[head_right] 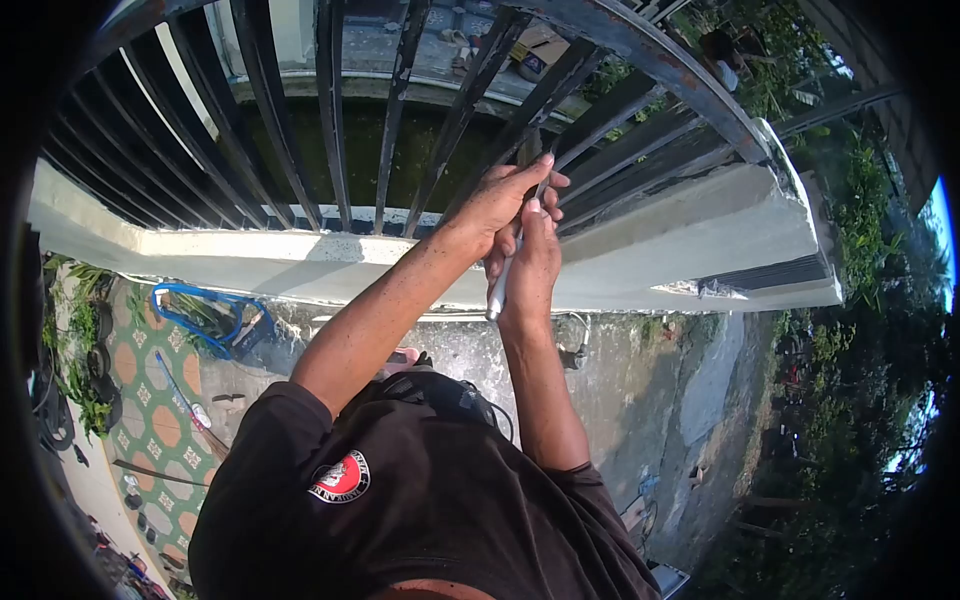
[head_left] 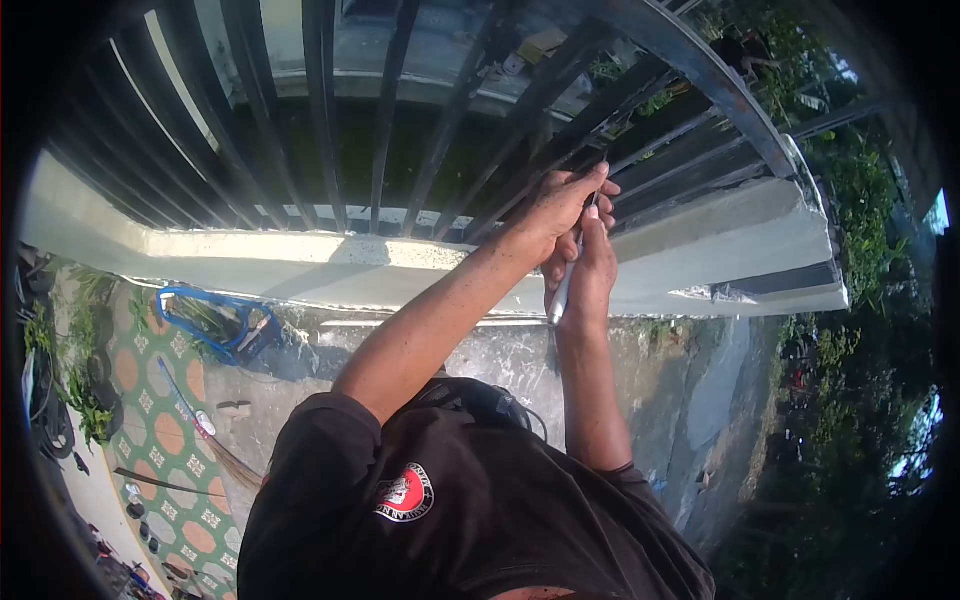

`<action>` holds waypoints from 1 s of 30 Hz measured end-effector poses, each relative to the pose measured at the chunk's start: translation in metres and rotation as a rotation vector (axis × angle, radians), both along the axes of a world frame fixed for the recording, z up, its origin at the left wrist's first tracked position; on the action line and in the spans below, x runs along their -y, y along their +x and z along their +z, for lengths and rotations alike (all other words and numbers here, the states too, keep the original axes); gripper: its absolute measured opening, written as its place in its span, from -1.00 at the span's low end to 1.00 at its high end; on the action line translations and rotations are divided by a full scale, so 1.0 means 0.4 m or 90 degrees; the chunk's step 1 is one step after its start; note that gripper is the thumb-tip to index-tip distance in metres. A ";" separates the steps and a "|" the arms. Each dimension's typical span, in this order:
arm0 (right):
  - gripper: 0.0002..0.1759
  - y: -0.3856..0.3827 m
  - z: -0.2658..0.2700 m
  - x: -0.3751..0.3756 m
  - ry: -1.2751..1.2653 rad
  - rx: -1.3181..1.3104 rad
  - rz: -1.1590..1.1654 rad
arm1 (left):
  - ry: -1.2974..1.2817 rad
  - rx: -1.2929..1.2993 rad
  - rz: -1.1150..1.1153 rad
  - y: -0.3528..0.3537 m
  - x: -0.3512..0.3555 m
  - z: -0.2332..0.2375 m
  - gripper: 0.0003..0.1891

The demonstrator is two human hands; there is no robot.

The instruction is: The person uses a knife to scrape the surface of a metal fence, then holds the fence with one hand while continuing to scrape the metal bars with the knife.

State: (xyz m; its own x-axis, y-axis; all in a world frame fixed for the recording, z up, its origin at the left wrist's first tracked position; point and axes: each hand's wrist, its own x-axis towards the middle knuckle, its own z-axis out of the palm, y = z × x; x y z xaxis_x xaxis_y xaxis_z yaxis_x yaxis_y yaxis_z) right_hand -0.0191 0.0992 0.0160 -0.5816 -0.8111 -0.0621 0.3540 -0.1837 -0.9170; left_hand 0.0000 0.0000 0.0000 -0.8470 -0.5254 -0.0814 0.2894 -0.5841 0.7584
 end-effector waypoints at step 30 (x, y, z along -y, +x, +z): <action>-0.72 0.017 0.034 -0.027 0.021 -0.017 -0.022 | -0.017 0.013 0.051 -0.008 -0.029 0.008 -0.49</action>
